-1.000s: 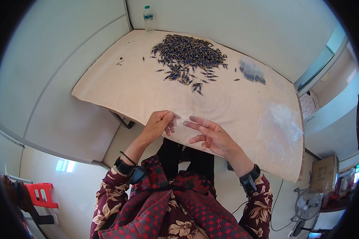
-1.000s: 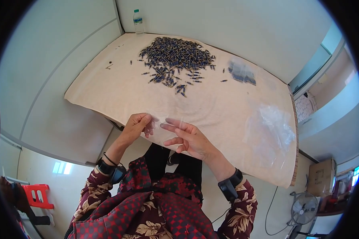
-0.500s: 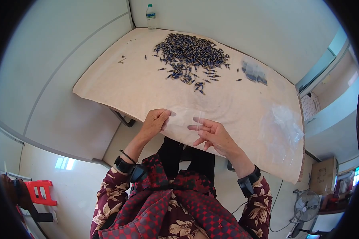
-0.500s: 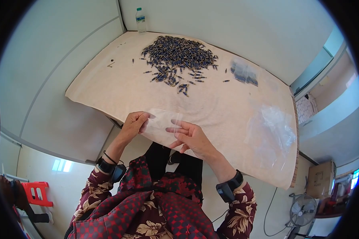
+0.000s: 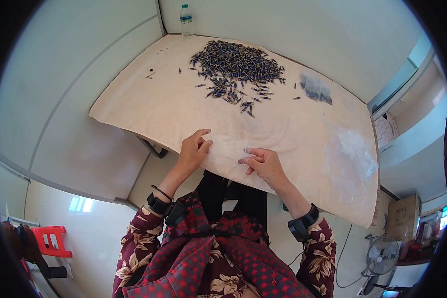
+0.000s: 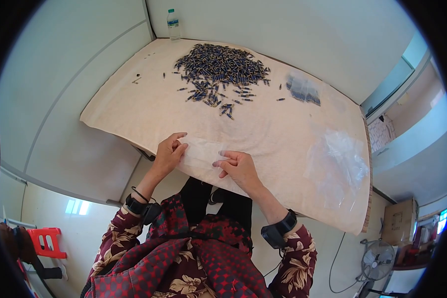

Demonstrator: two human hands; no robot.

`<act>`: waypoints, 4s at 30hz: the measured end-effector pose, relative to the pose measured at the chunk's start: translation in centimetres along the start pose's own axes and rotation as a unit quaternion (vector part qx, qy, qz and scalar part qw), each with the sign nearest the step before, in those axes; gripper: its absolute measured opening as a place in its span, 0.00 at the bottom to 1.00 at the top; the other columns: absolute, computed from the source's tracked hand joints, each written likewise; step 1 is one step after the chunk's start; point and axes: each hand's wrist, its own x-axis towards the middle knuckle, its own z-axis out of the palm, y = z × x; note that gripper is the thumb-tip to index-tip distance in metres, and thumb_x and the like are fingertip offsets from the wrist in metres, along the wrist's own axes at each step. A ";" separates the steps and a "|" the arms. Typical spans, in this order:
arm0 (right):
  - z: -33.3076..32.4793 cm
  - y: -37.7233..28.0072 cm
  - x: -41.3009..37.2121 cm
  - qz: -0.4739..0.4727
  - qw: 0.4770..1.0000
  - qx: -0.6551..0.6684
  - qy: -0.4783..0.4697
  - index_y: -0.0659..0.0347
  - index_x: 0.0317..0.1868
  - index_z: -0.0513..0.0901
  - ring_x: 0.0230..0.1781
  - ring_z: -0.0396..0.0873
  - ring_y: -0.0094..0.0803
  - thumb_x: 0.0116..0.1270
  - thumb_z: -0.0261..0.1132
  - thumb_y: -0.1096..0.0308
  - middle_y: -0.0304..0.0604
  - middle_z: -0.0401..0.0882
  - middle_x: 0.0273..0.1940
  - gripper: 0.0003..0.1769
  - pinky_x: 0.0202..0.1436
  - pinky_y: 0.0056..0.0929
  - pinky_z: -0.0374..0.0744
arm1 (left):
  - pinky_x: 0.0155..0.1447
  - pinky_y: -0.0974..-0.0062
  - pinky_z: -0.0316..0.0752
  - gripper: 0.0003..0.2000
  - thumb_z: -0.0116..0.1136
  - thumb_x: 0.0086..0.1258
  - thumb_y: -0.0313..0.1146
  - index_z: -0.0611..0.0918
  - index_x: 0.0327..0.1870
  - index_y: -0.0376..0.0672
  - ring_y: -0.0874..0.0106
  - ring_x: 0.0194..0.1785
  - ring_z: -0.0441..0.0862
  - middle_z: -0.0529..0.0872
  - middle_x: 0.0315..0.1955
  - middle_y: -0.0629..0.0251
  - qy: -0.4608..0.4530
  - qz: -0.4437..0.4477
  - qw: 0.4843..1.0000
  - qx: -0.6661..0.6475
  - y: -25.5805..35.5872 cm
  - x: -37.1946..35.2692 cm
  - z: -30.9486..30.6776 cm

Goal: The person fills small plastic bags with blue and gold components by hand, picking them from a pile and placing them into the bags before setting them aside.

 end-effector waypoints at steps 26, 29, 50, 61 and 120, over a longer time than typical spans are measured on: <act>-6.0 -1.0 7.6 -0.132 0.958 -0.182 0.175 0.68 0.46 0.82 0.27 0.82 0.27 0.65 0.59 0.73 0.47 0.86 0.37 0.12 0.30 0.22 0.78 | 0.35 0.83 0.71 0.06 0.56 0.68 0.26 0.83 0.40 0.34 0.83 0.29 0.74 0.82 0.26 0.69 0.002 0.118 0.992 0.047 -2.2 5.6 1.1; -5.7 -0.8 9.6 -0.173 0.924 -0.286 0.187 0.65 0.43 0.84 0.27 0.82 0.31 0.63 0.61 0.73 0.47 0.85 0.36 0.10 0.32 0.26 0.78 | 0.35 0.83 0.71 0.06 0.57 0.68 0.26 0.83 0.39 0.34 0.83 0.30 0.74 0.82 0.27 0.70 -0.022 0.165 0.980 0.105 -1.8 5.0 1.2; -6.6 -0.7 15.3 -0.228 0.869 -0.390 0.201 0.59 0.35 0.80 0.37 0.78 0.45 0.55 0.69 0.70 0.47 0.78 0.34 0.08 0.39 0.40 0.76 | 0.33 0.85 0.68 0.05 0.56 0.68 0.25 0.83 0.39 0.35 0.85 0.29 0.71 0.81 0.25 0.74 -0.015 0.069 0.996 -0.046 -2.2 5.2 1.1; -5.6 0.1 18.0 -0.248 0.785 -0.533 0.196 0.61 0.34 0.82 0.37 0.78 0.45 0.54 0.69 0.70 0.48 0.78 0.35 0.07 0.41 0.39 0.77 | 0.35 0.85 0.69 0.05 0.56 0.67 0.25 0.83 0.39 0.35 0.85 0.31 0.72 0.81 0.27 0.74 -0.028 0.056 0.998 -0.015 -1.8 5.2 0.5; 3.1 -2.2 12.0 -0.136 0.980 -0.148 -0.008 0.68 0.39 0.84 0.26 0.81 0.21 0.61 0.66 0.73 0.42 0.84 0.29 0.08 0.25 0.18 0.76 | 0.27 0.85 0.72 0.04 0.55 0.68 0.23 0.78 0.41 0.34 0.79 0.25 0.81 0.86 0.31 0.60 -0.051 -0.047 0.957 -0.282 -1.7 5.8 -0.7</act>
